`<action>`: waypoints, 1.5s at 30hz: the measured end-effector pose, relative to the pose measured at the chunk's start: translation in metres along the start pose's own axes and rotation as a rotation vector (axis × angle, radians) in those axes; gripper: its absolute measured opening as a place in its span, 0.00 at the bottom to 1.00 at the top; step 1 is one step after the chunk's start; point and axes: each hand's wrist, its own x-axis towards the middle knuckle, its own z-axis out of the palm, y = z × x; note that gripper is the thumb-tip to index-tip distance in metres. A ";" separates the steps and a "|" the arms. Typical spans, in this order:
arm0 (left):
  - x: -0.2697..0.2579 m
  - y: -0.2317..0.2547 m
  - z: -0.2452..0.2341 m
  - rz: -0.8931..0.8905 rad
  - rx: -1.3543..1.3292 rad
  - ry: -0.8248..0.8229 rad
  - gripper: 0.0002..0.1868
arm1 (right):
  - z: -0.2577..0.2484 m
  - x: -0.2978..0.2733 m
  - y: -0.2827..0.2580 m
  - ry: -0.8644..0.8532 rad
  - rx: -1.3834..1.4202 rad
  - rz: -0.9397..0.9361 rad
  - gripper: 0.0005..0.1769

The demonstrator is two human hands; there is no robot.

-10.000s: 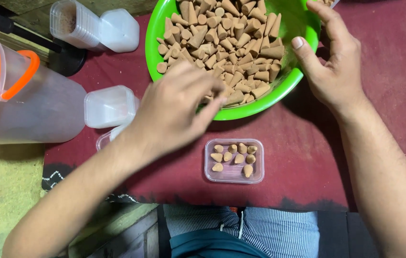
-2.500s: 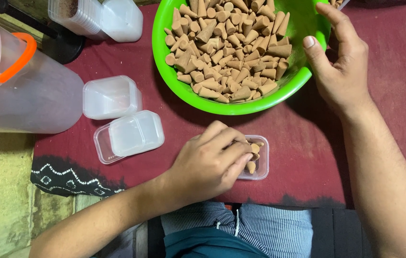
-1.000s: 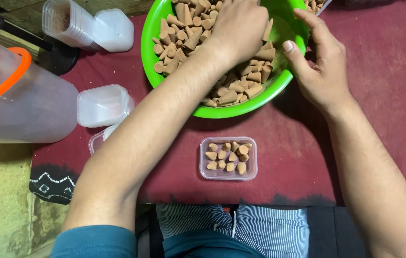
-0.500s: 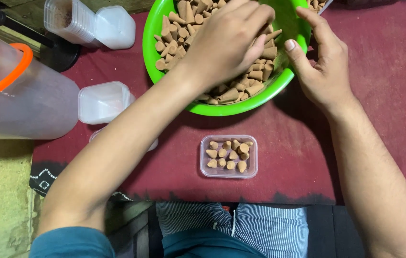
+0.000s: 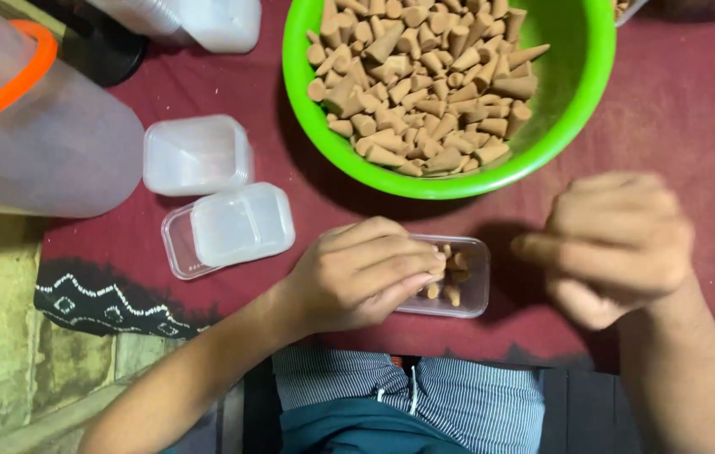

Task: Packing incense cones from a large green bowl into small clear plastic containers.

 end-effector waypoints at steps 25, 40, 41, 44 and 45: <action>-0.006 -0.037 0.003 -0.036 -0.056 -0.201 0.04 | 0.030 -0.003 -0.006 -0.488 0.230 0.161 0.15; -0.006 -0.040 -0.007 0.040 0.057 -0.069 0.11 | 0.026 0.013 -0.003 -0.304 0.270 0.145 0.20; -0.004 -0.041 -0.008 0.072 0.109 -0.027 0.12 | 0.025 0.016 -0.003 -0.230 0.274 0.124 0.20; -0.004 -0.043 -0.009 0.103 0.197 0.056 0.14 | 0.021 0.014 -0.009 -0.071 0.219 0.225 0.18; -0.007 -0.047 -0.005 0.110 0.200 0.059 0.14 | 0.021 0.002 -0.004 -0.071 0.213 0.220 0.18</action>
